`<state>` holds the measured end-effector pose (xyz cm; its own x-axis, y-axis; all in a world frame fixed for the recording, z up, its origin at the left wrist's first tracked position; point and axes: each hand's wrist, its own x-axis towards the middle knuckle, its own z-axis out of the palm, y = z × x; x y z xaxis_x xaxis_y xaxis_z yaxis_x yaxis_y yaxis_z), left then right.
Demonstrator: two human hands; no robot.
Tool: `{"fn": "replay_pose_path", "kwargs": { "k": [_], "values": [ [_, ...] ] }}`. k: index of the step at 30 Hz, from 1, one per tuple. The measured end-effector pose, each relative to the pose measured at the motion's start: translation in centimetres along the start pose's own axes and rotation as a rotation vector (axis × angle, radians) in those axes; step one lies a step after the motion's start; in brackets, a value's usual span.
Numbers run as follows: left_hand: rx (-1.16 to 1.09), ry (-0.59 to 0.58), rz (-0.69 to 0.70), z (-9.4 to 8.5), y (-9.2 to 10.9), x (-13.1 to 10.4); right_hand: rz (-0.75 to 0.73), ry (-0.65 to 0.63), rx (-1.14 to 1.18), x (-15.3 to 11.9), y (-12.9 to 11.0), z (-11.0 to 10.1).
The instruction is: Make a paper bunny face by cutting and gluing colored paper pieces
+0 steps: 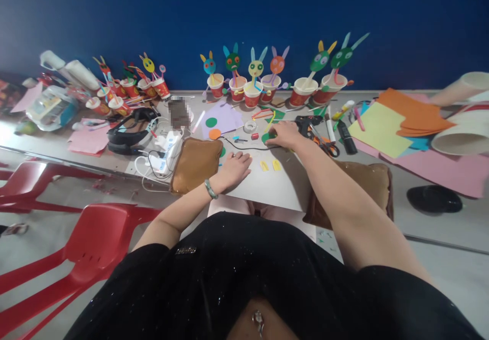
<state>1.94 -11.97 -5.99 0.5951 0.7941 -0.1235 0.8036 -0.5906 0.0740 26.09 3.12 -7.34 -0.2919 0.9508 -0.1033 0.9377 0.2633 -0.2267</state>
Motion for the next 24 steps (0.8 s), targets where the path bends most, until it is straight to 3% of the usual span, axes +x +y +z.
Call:
{"fn": "replay_pose_path", "kwargs": {
  "k": [7,13,19,24],
  "values": [
    [-0.042,-0.018,-0.07,-0.8,-0.8,-0.4,0.0,0.061,0.079,-0.3,-0.1,-0.2],
    [-0.046,-0.013,-0.105,-1.1,-0.5,-0.3,0.102,0.316,0.522,-0.3,1.2,-0.8],
    [-0.065,-0.034,0.11,-0.8,1.4,0.4,0.289,0.56,0.968,-0.8,3.5,-0.9],
    [-0.072,-0.124,0.301,0.3,3.8,2.2,0.324,0.459,1.064,-4.0,2.9,-0.7]
  ]
}}
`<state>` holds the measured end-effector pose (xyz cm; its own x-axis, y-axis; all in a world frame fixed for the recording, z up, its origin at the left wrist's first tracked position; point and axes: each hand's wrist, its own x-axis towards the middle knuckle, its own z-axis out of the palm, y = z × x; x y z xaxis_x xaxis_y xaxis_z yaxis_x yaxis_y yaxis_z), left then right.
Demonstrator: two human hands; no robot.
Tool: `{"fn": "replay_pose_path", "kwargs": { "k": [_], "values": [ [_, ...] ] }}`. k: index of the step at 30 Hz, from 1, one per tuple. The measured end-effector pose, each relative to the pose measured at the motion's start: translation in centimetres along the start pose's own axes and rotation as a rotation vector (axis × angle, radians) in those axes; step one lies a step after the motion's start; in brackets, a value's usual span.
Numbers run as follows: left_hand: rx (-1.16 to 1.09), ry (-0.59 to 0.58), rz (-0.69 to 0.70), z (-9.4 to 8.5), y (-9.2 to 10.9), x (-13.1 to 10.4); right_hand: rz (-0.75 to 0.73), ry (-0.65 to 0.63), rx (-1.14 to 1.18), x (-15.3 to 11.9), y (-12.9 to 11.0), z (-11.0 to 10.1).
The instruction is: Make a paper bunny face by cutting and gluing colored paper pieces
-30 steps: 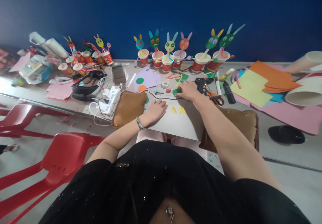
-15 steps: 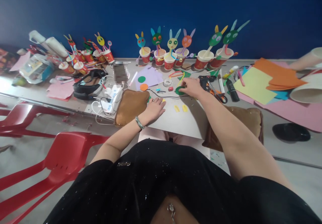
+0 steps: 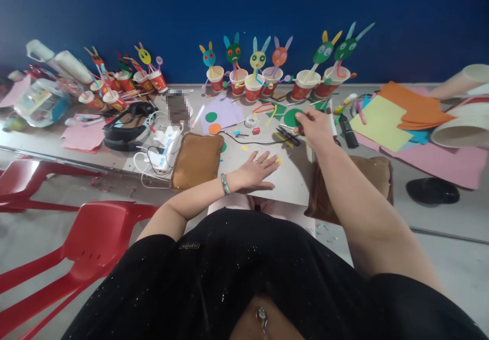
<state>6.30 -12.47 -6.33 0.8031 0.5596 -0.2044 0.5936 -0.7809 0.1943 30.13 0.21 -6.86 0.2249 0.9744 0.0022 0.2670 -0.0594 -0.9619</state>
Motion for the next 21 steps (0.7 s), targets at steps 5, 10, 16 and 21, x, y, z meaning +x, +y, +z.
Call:
{"fn": "replay_pose_path", "kwargs": {
  "k": [5,10,16,21],
  "values": [
    [0.017,-0.01,0.081,0.2,0.5,1.5,0.039,-0.177,-0.093,-3.9,-0.5,-0.7],
    [-0.031,-0.008,0.066,0.2,-1.4,-0.5,0.102,-0.223,-0.007,-6.1,-0.4,-1.2],
    [-0.134,-0.035,-0.022,-0.8,-4.5,-4.0,0.106,-0.342,-0.128,-7.7,-0.3,-1.1],
    [-0.297,0.192,-0.129,-0.5,-3.6,-3.5,0.096,-0.424,-0.166,-8.9,-0.9,-0.6]
  ]
}}
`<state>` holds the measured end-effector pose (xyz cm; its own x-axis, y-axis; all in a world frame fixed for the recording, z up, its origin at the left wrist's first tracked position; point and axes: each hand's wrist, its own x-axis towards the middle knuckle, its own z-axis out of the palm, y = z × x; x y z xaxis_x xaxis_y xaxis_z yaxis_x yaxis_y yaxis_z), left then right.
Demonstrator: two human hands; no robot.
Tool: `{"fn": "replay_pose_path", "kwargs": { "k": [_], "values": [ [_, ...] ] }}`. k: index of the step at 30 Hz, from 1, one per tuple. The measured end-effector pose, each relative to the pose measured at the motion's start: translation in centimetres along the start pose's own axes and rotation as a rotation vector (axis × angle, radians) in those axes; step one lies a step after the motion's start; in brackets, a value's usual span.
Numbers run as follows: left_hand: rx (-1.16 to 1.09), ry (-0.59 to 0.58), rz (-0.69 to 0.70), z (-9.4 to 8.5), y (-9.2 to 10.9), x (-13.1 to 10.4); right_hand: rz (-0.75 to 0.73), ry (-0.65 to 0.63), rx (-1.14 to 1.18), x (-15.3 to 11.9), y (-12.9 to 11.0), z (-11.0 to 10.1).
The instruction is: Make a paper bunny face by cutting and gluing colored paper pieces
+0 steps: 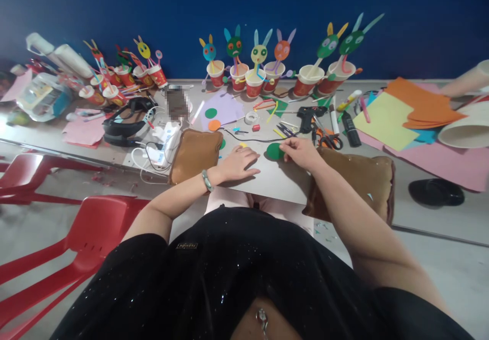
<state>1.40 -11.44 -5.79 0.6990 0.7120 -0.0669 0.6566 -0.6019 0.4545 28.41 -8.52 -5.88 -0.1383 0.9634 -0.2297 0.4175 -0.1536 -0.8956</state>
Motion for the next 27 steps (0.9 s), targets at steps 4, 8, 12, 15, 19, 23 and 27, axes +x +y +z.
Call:
{"fn": "replay_pose_path", "kwargs": {
  "k": [4,8,12,15,19,23,27],
  "values": [
    [-0.44,0.266,-0.263,1.7,1.8,1.9,0.003,-0.076,0.015,-1.0,-0.6,0.5],
    [-0.752,0.203,-0.373,1.7,3.5,3.2,0.008,-0.105,0.04,-1.9,-0.9,0.7],
    [-0.944,0.2,-0.445,0.7,4.5,3.1,0.005,-0.004,0.065,-2.3,-0.8,0.4],
    [-1.072,0.228,-0.486,0.5,4.7,2.8,0.006,0.136,0.146,-2.3,-0.4,0.2],
    [-1.141,0.245,-0.518,0.9,4.9,2.9,0.001,0.09,0.169,-2.4,0.0,0.4],
    [-1.097,0.224,-0.482,1.8,5.3,2.9,-0.024,0.039,0.072,-2.9,0.3,1.1],
    [-1.037,0.201,-0.464,2.8,5.5,2.3,0.0,-0.03,0.041,-4.2,0.7,1.3]
  ]
}}
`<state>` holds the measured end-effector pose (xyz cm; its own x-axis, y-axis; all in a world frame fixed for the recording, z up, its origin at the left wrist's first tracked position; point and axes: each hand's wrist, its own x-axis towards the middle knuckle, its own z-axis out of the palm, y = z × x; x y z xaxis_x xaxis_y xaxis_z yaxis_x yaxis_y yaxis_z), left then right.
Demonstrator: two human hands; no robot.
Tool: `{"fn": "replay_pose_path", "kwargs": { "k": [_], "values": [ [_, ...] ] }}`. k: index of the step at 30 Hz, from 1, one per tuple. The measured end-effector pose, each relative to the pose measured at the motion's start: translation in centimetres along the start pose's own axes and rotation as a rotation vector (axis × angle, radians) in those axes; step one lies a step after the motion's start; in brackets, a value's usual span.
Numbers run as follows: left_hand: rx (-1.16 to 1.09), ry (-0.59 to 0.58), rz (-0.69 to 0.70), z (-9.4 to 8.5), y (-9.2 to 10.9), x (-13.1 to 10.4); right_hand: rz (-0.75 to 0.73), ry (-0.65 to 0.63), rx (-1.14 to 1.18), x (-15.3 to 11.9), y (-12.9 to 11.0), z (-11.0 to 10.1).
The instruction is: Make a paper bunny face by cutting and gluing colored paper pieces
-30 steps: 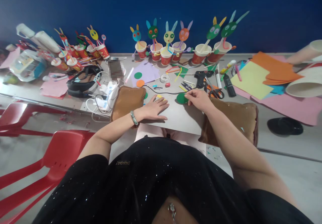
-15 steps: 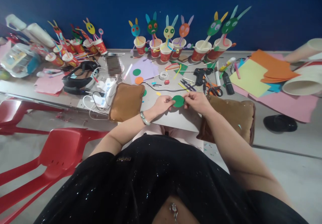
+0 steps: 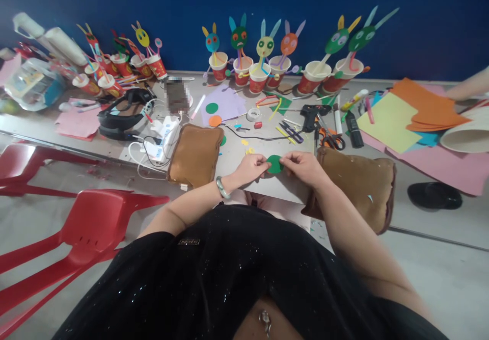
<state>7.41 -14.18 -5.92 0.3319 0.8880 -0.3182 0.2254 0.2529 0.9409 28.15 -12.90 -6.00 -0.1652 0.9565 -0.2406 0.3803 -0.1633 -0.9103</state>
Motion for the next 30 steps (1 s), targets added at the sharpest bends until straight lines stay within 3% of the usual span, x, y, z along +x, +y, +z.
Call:
{"fn": "replay_pose_path", "kwargs": {
  "k": [6,10,17,24,30],
  "values": [
    [0.068,-0.051,0.008,0.2,-0.9,-1.0,0.099,-0.08,-0.059,-2.2,0.8,0.0],
    [0.082,-0.052,0.026,0.1,-0.9,-1.3,0.092,-0.024,-0.037,-2.9,1.1,-0.1],
    [0.045,-0.068,0.051,0.1,-0.6,-1.5,0.033,0.012,0.082,-3.3,0.7,0.5],
    [0.054,-0.038,0.065,0.3,-0.5,-1.6,0.015,-0.017,0.012,-3.0,0.7,0.6],
    [0.067,-0.012,0.061,0.2,-0.6,-1.6,0.049,0.054,0.083,-2.8,0.6,0.9]
  ]
}}
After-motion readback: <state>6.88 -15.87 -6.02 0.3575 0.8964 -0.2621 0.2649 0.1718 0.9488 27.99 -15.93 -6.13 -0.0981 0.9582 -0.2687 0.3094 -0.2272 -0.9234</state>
